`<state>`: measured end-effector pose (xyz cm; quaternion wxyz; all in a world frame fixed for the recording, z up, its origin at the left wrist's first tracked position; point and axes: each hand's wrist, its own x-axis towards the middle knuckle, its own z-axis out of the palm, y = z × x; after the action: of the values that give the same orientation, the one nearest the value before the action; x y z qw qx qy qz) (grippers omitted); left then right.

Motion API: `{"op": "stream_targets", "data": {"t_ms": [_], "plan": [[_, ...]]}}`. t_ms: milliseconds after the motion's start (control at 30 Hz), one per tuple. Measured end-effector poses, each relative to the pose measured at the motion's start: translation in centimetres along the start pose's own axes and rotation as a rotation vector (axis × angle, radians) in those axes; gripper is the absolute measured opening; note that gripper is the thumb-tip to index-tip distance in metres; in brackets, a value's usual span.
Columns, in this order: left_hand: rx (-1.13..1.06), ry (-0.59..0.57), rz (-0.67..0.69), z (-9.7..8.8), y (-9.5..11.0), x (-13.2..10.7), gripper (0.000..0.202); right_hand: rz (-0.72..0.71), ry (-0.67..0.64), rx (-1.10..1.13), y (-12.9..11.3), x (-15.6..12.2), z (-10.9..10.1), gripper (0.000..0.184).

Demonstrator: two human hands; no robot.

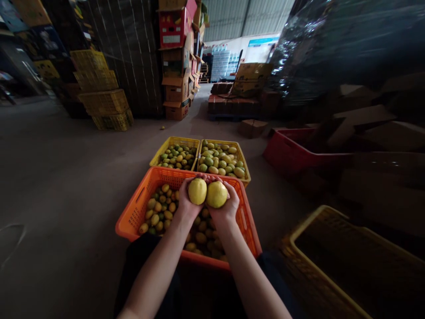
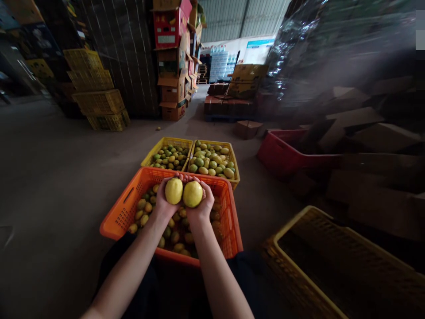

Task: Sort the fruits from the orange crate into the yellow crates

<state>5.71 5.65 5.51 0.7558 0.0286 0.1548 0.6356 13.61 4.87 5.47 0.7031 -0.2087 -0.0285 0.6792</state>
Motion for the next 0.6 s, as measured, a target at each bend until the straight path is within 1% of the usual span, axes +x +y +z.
{"op": "stream_targets", "data": {"t_ms": [133,233,300,367,433,500,600], "plan": [[0.013,-0.003,0.007,-0.3,0.1,0.1,0.029,0.011,0.007,0.015,0.1,0.1,-0.1,0.013],[-0.048,-0.006,0.005,-0.8,0.4,0.1,0.031,0.068,0.032,0.032,0.0,0.3,-0.2,0.016],[-0.087,0.018,-0.011,-1.0,0.6,0.1,0.032,0.122,0.06,0.06,0.0,0.5,-0.3,0.018],[-0.081,0.069,-0.03,-1.1,0.8,0.2,0.032,0.167,0.101,0.093,-0.1,0.7,-0.4,0.019],[-0.042,0.116,-0.037,-1.1,0.7,0.5,0.029,0.194,0.136,0.111,-0.1,0.8,-0.4,0.019],[0.032,0.131,-0.032,-0.8,0.6,0.7,0.026,0.2,0.148,0.106,-0.2,0.8,-0.5,0.019],[0.25,0.124,0.033,-0.6,0.3,0.7,0.017,0.157,0.127,0.072,-0.3,0.7,-0.4,0.017]]}}
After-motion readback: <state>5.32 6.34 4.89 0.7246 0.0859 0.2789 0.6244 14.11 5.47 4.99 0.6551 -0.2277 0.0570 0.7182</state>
